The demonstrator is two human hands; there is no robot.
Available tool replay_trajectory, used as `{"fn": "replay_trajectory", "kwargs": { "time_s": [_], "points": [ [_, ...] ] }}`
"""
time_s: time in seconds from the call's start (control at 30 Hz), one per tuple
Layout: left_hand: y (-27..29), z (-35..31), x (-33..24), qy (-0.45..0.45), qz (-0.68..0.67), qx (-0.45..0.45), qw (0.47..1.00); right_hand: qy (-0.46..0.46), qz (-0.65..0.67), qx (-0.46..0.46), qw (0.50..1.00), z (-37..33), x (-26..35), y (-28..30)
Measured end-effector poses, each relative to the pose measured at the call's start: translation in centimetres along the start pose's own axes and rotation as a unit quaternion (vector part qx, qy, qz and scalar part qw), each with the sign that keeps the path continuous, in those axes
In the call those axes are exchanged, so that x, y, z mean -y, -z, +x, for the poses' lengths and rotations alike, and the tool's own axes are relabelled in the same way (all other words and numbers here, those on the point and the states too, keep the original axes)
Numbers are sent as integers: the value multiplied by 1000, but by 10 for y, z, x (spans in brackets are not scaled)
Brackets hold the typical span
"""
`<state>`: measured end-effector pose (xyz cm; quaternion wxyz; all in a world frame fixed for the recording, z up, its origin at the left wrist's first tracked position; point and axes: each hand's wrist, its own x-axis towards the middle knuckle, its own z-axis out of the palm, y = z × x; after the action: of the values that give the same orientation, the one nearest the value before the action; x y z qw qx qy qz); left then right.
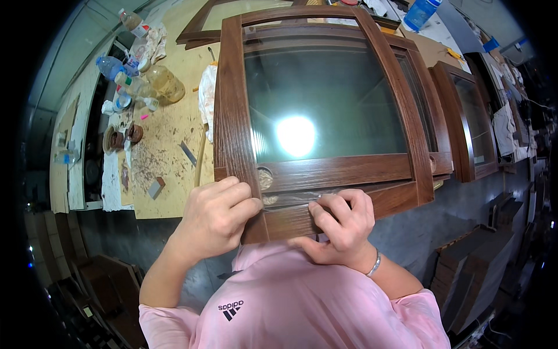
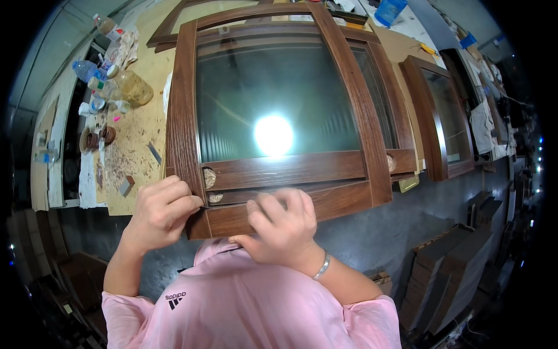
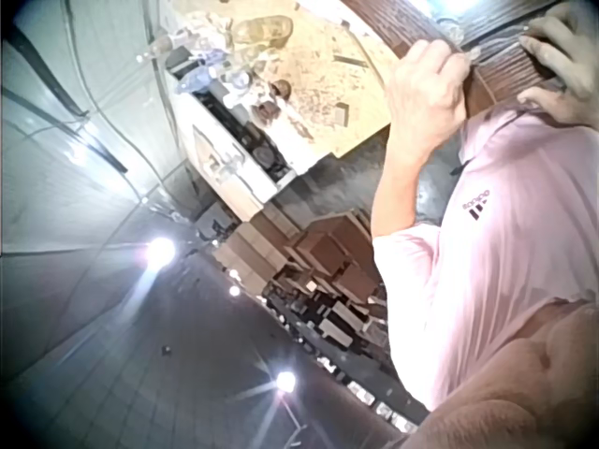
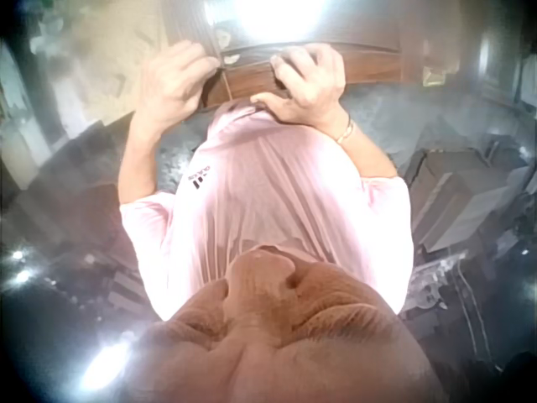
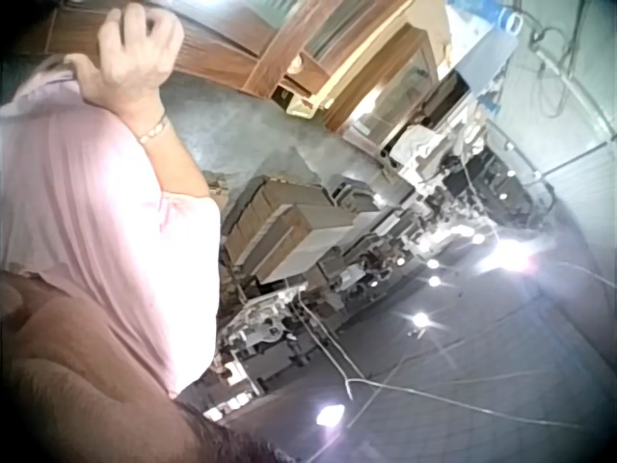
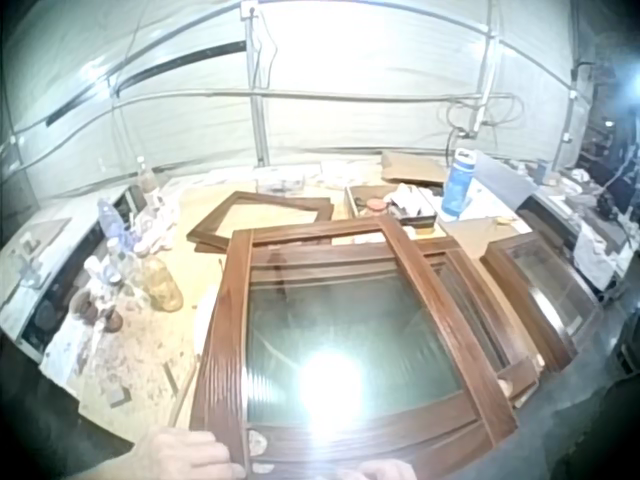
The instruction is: The person applies glue to a wooden door frame, scrapes the surface with a small metal tool, sands the wood with a block, and wipes it with a cloth.
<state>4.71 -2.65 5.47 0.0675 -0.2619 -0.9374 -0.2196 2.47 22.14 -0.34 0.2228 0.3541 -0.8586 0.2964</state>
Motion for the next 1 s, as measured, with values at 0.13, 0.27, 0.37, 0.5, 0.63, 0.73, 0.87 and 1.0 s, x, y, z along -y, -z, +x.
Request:
{"fn": "replay_trajectory", "kwargs": {
  "time_s": [0.13, 0.27, 0.37, 0.5, 0.63, 0.73, 0.87, 1.0],
  "points": [
    [2, 1, -4, 16, 29, -13, 999, 1, -2, 0, 1000, 0, 0, 0],
    [6, 2, -4, 15, 59, -13, 998, 5, -7, 0, 1000, -1, -1, -1],
    [10, 1, -8, 8, 73, -2, 997, 5, -4, 2, 1000, -1, -1, -1],
    [9, 1, -9, 0, 83, 6, 997, 4, -2, 2, 1000, -1, -1, 0],
    [8, 1, -12, -3, 82, 15, 997, 3, -3, 0, 1000, -1, -1, 0],
    [7, 0, -13, 0, 73, 15, 997, 2, -2, 2, 1000, -1, 0, 0],
    [7, -1, -12, -6, 60, 21, 998, -7, 4, 5, 1000, 0, 1, 1],
    [7, -3, -12, -16, 67, 24, 997, -23, 18, 11, 1000, 0, 4, 3]
  ]
}}
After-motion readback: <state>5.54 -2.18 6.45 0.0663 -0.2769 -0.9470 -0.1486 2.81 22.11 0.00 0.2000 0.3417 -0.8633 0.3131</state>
